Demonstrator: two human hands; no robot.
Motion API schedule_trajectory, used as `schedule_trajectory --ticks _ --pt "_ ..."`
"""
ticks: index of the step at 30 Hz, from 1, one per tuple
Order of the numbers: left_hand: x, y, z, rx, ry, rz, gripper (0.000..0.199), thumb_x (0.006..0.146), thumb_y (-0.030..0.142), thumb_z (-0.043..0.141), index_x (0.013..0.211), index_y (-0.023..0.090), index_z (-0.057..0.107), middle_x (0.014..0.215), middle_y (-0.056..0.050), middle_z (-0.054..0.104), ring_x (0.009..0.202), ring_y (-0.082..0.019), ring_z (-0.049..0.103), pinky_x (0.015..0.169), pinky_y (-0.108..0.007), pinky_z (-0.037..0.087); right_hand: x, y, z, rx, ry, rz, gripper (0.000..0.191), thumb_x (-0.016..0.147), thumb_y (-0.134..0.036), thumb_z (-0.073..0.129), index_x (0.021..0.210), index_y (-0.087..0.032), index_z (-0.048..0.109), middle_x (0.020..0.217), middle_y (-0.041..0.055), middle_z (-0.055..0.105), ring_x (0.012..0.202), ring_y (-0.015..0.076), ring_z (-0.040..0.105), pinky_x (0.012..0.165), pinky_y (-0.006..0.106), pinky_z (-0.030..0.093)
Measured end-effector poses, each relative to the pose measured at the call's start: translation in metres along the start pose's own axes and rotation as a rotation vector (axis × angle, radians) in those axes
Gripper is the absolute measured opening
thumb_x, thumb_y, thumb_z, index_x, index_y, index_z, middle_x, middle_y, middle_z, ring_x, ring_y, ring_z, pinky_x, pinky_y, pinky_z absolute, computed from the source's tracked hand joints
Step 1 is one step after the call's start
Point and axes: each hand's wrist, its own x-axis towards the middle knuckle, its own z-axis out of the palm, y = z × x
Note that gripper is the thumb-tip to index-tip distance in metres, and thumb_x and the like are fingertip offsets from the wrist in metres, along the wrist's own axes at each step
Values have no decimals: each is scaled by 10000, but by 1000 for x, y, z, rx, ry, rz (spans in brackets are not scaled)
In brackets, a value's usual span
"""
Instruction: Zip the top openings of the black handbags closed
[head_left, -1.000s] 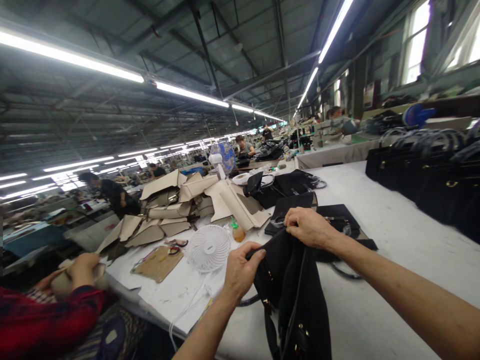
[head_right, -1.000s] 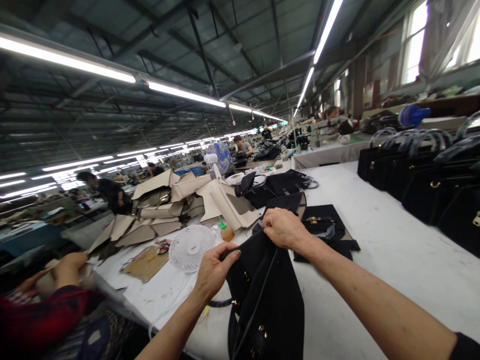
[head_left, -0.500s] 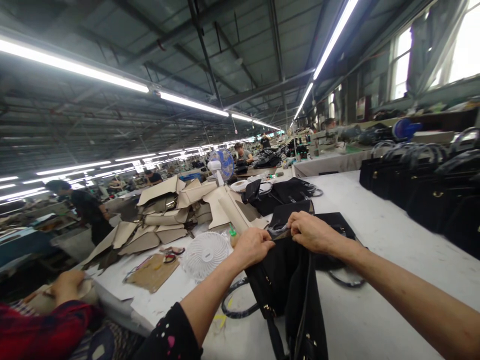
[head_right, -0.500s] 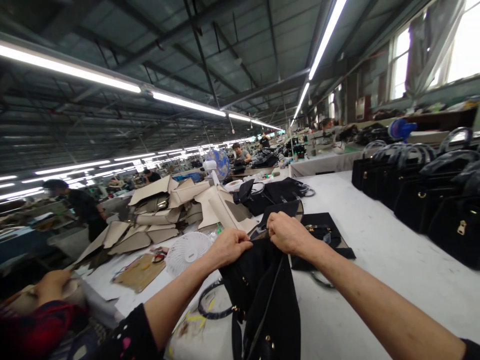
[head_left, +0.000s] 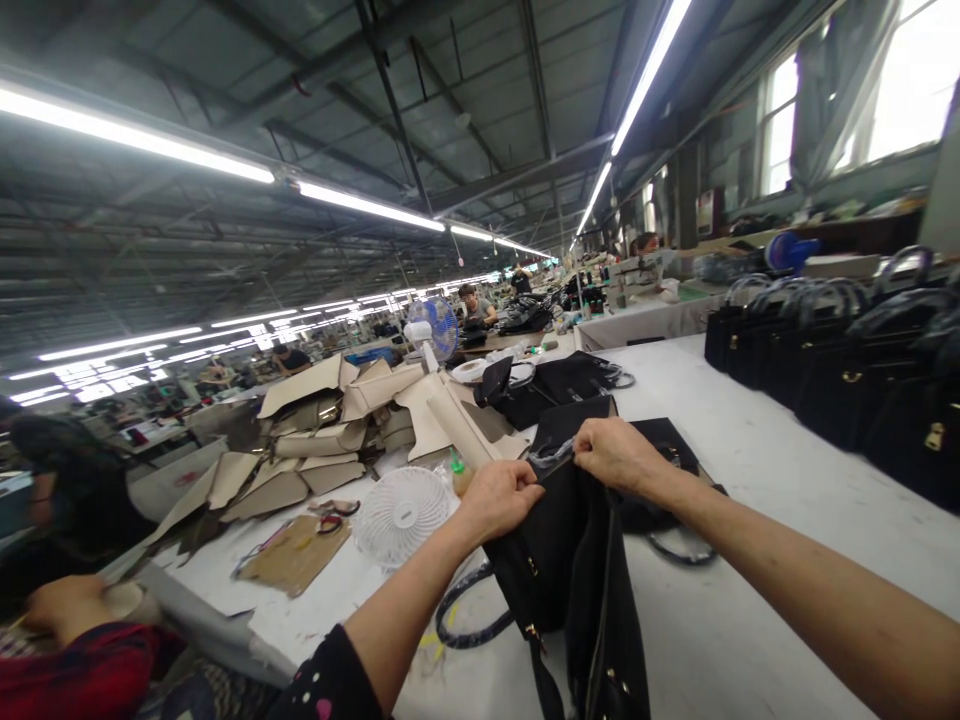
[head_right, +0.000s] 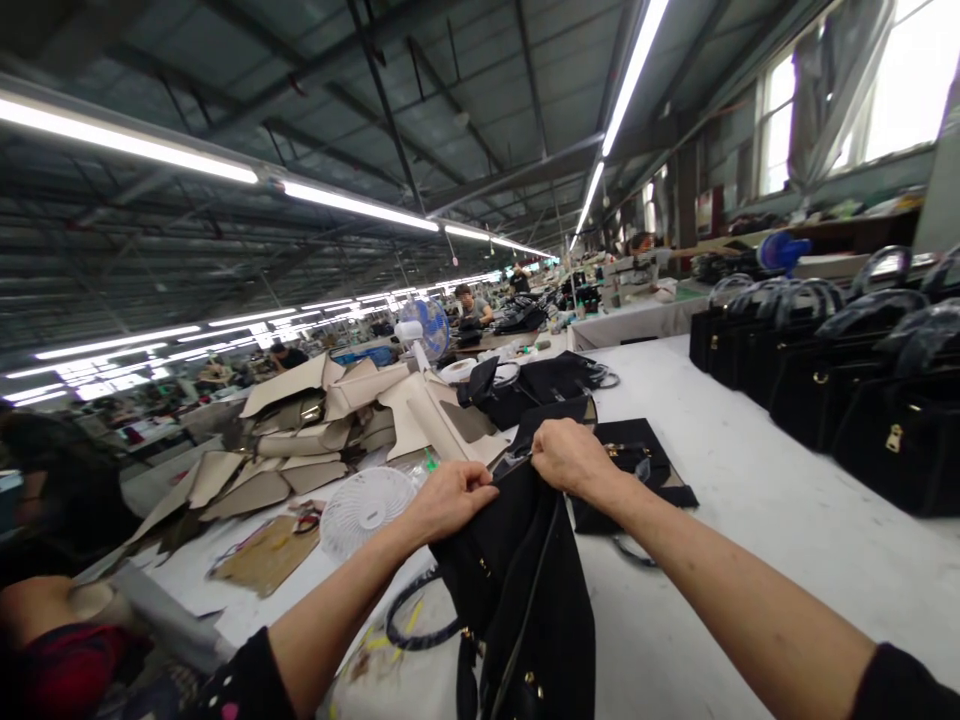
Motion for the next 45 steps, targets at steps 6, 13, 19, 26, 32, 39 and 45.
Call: schedule_trajectory --ticks 6,13,19,26,32,39,45 --pt "1 -3 1 -44 -7 19 171 724 291 528 645 164 610 554 27 519 539 -106 459 479 -211 274 1 -1 1 18 16 21 150 677 -191 545 647 -202 692 717 42 697 678 162 615 599 241 379" --pt "13 3 -1 -22 -102 36 96 679 245 551 659 165 601 582 30 551 553 -107 477 478 -206 280 -1 3 4 -30 37 46 136 705 -234 562 645 -204 680 750 52 696 711 177 617 610 255 378" --pt "35 17 13 33 -40 122 215 727 376 576 728 181 668 620 7 604 576 -128 503 517 -225 313 -1 6 5 -59 57 62 162 713 -223 534 692 -199 692 742 63 693 719 182 611 606 261 354" --pt "41 22 20 88 27 116 205 753 347 576 704 190 699 579 9 593 601 -140 524 543 -229 327 -6 14 -2 55 10 -40 174 703 -166 515 652 -197 679 755 40 691 713 151 597 660 235 377" --pt "40 26 18 77 -4 126 208 757 337 561 665 186 670 580 21 566 589 -131 495 552 -226 320 -10 15 -4 61 35 6 137 713 -204 531 698 -199 667 770 39 673 704 152 581 624 244 354" --pt "36 25 24 50 67 136 206 762 315 537 655 171 638 602 10 563 605 -132 481 556 -225 307 -15 23 -5 157 7 -261 143 715 -145 525 664 -186 652 926 20 629 812 136 569 757 239 397" --pt "36 26 28 16 71 135 209 765 320 530 669 174 644 607 9 576 600 -130 489 554 -226 312 -17 25 -5 227 37 -136 203 810 -247 498 723 -184 670 854 26 649 752 136 577 681 239 399"
